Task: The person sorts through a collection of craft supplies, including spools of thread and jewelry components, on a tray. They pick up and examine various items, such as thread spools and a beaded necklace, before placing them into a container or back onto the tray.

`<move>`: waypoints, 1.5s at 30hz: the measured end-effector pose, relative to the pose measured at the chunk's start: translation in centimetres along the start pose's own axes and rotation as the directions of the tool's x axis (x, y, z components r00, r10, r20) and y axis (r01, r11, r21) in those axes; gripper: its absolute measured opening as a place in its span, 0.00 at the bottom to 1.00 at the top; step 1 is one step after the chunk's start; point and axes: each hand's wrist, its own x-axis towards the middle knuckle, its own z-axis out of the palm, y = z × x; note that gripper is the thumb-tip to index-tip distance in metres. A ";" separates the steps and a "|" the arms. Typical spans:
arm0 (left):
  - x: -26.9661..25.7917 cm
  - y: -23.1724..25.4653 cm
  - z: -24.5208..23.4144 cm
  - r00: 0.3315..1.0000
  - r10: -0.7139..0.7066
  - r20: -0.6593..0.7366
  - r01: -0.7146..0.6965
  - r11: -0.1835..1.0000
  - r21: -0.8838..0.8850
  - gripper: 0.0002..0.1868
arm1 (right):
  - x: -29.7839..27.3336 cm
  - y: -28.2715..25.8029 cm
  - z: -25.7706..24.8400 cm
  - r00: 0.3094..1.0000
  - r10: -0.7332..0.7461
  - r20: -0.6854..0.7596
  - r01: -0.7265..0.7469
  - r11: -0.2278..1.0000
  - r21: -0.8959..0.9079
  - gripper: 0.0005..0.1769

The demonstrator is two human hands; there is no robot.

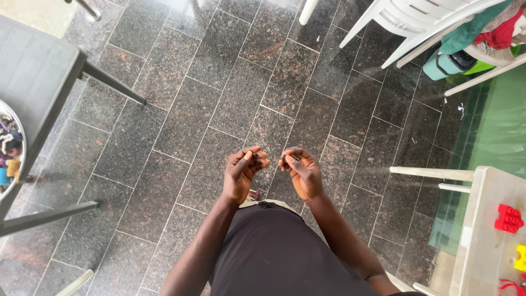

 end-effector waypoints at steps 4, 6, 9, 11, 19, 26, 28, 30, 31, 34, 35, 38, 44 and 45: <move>2.8 0.4 0.1 0.999 -0.032 -0.012 0.032 0.999 -0.013 0.18 | 2.2 -0.4 0.1 0.999 0.002 -0.051 -0.002 1.000 -0.016 0.06; 4.2 0.8 0.2 0.999 -0.041 -0.004 0.041 0.999 -0.029 0.18 | 3.6 -0.6 0.3 0.997 0.022 -0.074 -0.021 1.000 0.015 0.07; 6.3 1.7 0.2 0.998 -0.060 0.004 0.060 0.998 -0.023 0.18 | 5.9 -0.9 0.5 0.993 0.016 -0.114 -0.017 1.000 -0.008 0.08; 7.6 2.4 -0.1 0.998 -0.063 0.020 0.063 0.998 -0.007 0.18 | 7.4 -0.6 0.5 0.992 -0.012 -0.124 0.008 0.999 -0.031 0.08; 11.4 6.4 -0.9 0.997 -0.012 0.079 0.015 1.000 -0.027 0.18 | 12.1 1.6 1.2 0.997 -0.058 -0.051 0.060 0.997 0.047 0.04; 14.3 8.0 -0.8 0.998 0.018 0.064 -0.015 0.999 -0.050 0.17 | 16.4 0.7 1.7 1.000 -0.029 -0.010 0.030 0.994 0.101 0.04; 15.4 7.8 -0.6 0.999 0.017 0.048 -0.014 0.998 -0.060 0.17 | 17.7 0.3 1.6 1.000 -0.011 -0.024 0.014 0.994 0.106 0.05; 16.5 7.5 -0.2 1.000 0.013 0.024 -0.011 0.997 -0.076 0.17 | 19.0 0.0 1.4 0.999 0.002 -0.037 0.002 0.996 0.088 0.07; 17.2 7.3 0.1 1.000 0.016 0.014 -0.015 0.997 -0.075 0.17 | 19.7 -0.3 1.2 0.999 0.009 -0.035 -0.005 0.994 0.110 0.07; 18.9 6.8 0.8 1.000 0.023 -0.020 -0.025 0.997 -0.076 0.17 | 21.5 -1.2 0.3 0.999 0.041 -0.036 -0.035 0.989 0.142 0.10; 19.5 6.5 1.2 0.999 0.027 -0.026 -0.029 0.997 -0.077 0.17 | 22.1 -1.7 -0.1 0.998 0.049 -0.039 -0.044 0.991 0.130 0.10; 21.8 5.8 2.2 0.999 0.023 -0.045 -0.027 0.996 -0.084 0.17 | 24.3 -3.6 -1.7 0.997 0.077 -0.023 -0.075 0.993 0.096 0.12; 27.2 3.8 4.8 0.998 0.034 -0.060 -0.039 0.997 -0.074 0.18 | 28.6 -7.7 -5.5 0.999 0.042 0.019 -0.042 0.999 -0.005 0.18; 28.0 3.4 5.2 0.997 0.033 -0.067 -0.038 0.997 -0.072 0.18 | 29.2 -8.3 -6.2 0.999 0.054 0.009 -0.054 0.998 -0.016 0.19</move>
